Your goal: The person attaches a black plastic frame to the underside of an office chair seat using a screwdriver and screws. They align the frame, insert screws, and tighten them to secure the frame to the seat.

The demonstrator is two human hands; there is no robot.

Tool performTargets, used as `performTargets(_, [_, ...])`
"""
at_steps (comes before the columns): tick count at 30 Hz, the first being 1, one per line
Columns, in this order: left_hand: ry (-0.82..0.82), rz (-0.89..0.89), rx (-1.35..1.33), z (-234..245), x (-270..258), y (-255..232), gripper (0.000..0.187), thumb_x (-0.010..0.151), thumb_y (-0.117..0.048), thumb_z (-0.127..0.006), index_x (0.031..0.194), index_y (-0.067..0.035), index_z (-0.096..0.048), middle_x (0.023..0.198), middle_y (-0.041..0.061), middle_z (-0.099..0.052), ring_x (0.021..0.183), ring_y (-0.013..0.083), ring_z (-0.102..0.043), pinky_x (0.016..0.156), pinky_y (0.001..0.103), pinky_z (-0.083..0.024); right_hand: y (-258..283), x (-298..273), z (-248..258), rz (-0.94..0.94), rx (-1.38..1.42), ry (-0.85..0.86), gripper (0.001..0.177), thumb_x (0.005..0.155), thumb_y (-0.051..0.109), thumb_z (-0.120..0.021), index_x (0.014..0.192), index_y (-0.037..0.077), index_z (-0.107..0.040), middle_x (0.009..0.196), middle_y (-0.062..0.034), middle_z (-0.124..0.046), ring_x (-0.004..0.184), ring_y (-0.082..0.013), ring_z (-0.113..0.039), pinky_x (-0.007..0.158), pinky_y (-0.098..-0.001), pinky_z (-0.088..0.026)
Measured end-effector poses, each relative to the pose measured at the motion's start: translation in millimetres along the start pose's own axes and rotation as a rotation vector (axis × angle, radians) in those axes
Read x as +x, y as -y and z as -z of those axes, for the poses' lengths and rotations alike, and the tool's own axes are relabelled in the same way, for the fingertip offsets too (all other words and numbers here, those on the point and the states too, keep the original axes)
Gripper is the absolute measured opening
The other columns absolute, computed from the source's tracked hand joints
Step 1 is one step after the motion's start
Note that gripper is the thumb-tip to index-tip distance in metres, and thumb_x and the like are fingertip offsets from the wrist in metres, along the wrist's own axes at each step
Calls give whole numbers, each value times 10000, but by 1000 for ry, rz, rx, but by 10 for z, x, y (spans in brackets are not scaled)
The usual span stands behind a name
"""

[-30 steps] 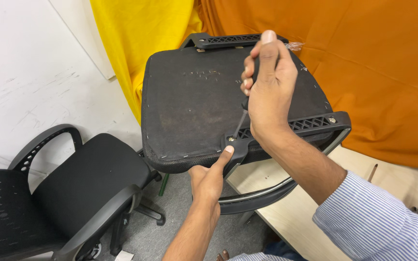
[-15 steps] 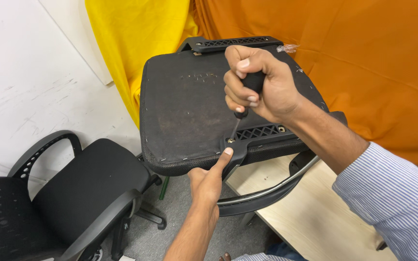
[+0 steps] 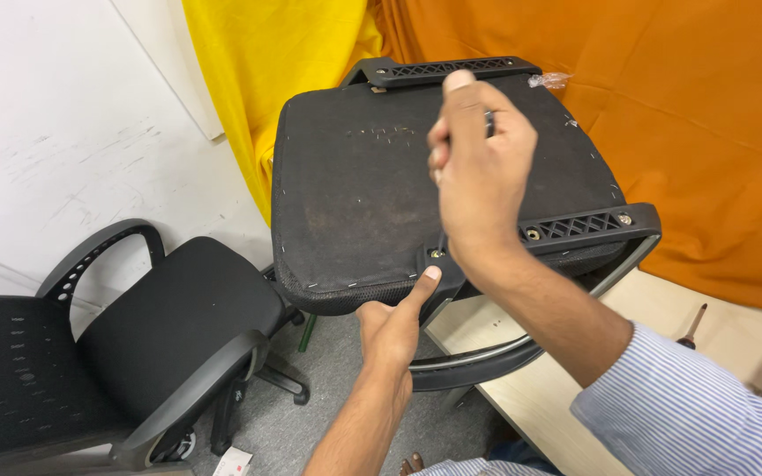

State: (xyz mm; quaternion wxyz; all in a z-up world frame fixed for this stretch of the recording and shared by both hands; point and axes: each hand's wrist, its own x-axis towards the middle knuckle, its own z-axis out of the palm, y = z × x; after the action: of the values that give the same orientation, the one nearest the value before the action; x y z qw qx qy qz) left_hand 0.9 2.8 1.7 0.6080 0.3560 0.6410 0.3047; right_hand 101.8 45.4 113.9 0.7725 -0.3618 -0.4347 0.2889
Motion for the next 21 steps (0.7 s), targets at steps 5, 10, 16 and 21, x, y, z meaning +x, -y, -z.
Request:
performTargets(5, [25,-49,1,16,35,18,1017,739,-582,-771,1257,235,-459,1352,393,-464,1372,447,-463,1178,539,-347,240,137,277,-308,81,55,300,1014,302,-431,845,99,-574,703,-11,-541,652,-99,-537,640,-259,-486])
performTargets(10, [36,-85,33,38,22,48,1010,731,-591,-763,1234,245,-502,1438,362,-405,1444,467,-385,1179,570,-320,174,398,494,-389,207,527,359,1021,335,-359,751,127,-468,664,-25,-476,572,-109,-434,606,-289,-410])
performTargets(16, [38,-42,70,28,12,37,1014,783,-610,-731,1245,254,-470,1456,428,-332,1446,555,-312,1154,671,-305,-76,642,704,-393,303,819,446,1049,353,-315,668,131,-379,589,-28,-419,467,-114,-310,483,-278,-293])
performTargets(21, [23,-40,58,31,-10,-12,942,748,-580,-760,1153,252,-583,1441,396,-411,1423,477,-416,1169,573,-337,-103,460,486,-277,189,814,380,1012,348,-346,722,116,-429,599,-44,-437,462,-106,-311,444,-271,-294])
